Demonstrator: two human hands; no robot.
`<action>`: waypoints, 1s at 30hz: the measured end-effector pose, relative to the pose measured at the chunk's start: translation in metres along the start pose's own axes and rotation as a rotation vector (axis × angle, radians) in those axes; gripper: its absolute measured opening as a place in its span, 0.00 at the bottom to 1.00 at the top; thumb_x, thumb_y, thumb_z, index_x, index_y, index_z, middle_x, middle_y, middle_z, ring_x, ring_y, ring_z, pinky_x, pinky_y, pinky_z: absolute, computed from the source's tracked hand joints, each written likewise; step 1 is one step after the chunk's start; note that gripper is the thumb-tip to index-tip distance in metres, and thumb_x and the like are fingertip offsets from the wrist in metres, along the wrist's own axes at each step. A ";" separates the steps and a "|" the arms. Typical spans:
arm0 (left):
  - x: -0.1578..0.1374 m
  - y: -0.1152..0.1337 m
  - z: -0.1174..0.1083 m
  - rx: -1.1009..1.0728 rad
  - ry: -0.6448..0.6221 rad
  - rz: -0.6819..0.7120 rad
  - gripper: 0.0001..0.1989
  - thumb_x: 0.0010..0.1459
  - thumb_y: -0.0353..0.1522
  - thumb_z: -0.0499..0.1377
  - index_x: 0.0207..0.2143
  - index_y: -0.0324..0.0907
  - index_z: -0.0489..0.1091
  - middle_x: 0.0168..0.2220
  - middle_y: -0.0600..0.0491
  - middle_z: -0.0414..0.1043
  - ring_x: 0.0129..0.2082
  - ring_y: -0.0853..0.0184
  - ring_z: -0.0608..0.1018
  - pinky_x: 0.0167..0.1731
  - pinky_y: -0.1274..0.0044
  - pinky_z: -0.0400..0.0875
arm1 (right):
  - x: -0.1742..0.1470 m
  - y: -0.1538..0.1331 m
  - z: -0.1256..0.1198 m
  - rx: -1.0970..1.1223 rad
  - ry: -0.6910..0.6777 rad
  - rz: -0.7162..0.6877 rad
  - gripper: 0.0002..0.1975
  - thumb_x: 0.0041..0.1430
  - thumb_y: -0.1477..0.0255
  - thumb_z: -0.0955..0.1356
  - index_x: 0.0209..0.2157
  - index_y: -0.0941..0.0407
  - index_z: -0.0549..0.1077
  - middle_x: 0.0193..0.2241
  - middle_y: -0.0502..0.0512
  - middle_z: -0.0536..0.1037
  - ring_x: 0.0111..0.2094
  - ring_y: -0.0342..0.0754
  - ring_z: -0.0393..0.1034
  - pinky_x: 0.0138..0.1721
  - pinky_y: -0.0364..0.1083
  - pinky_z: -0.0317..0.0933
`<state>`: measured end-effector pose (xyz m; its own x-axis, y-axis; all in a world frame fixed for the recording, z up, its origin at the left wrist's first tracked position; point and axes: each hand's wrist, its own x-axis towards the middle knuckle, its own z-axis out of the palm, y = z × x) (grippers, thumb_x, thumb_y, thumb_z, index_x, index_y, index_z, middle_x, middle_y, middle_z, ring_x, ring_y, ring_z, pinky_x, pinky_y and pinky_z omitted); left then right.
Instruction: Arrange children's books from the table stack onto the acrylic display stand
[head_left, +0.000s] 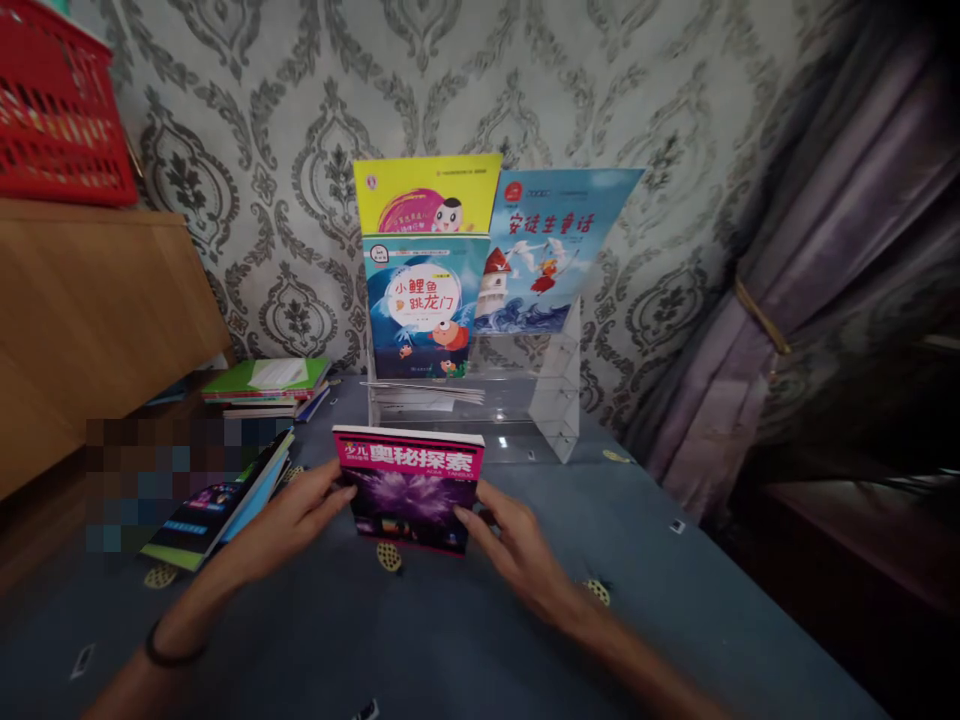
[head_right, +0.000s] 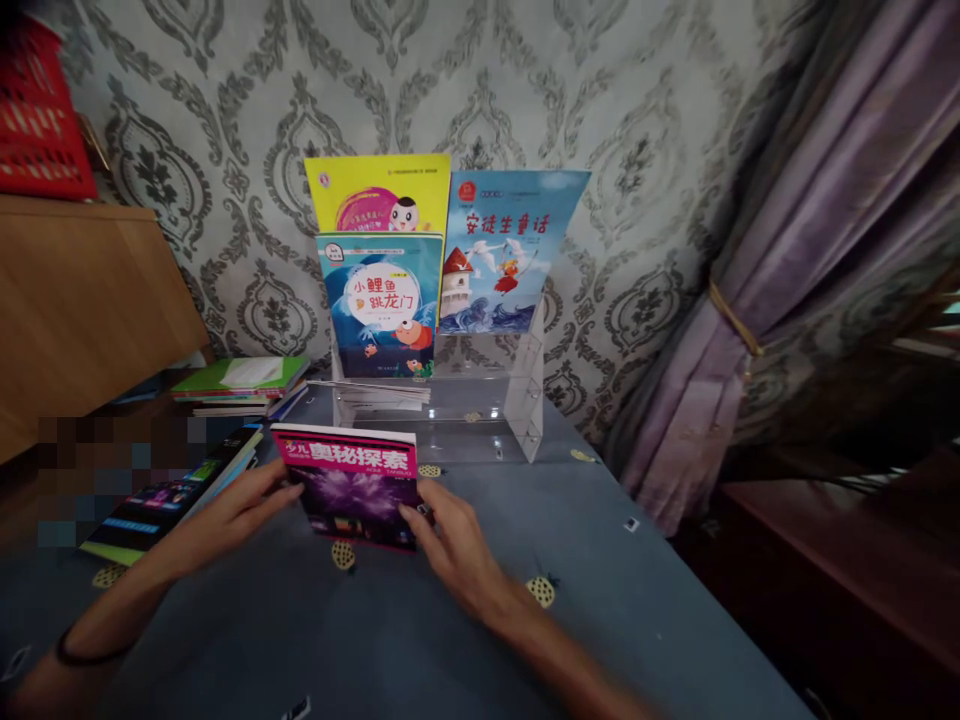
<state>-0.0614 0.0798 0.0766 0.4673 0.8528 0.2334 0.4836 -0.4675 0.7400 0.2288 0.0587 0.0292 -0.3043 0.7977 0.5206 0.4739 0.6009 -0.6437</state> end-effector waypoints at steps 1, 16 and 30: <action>0.005 0.002 -0.003 0.041 0.026 0.013 0.19 0.67 0.42 0.52 0.55 0.45 0.70 0.52 0.48 0.76 0.49 0.57 0.76 0.54 0.65 0.68 | 0.006 0.002 -0.001 -0.001 0.006 -0.010 0.11 0.70 0.65 0.61 0.33 0.53 0.67 0.30 0.52 0.74 0.30 0.46 0.69 0.33 0.44 0.64; 0.080 0.046 -0.017 0.371 0.641 0.309 0.09 0.65 0.33 0.52 0.43 0.41 0.69 0.39 0.48 0.75 0.40 0.58 0.76 0.43 0.69 0.69 | 0.118 -0.008 -0.058 -0.140 0.290 -0.223 0.07 0.67 0.65 0.61 0.37 0.52 0.67 0.35 0.55 0.75 0.36 0.51 0.71 0.40 0.51 0.67; 0.119 0.019 -0.008 0.332 0.700 0.244 0.07 0.64 0.32 0.54 0.43 0.42 0.68 0.40 0.47 0.74 0.42 0.57 0.76 0.44 0.66 0.69 | 0.142 0.029 -0.047 -0.079 0.289 -0.163 0.08 0.67 0.66 0.61 0.39 0.54 0.69 0.37 0.57 0.76 0.38 0.50 0.71 0.42 0.50 0.66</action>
<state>-0.0021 0.1740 0.1234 0.0701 0.6147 0.7856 0.6738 -0.6100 0.4171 0.2382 0.1866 0.1108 -0.1399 0.6376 0.7576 0.5048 0.7042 -0.4994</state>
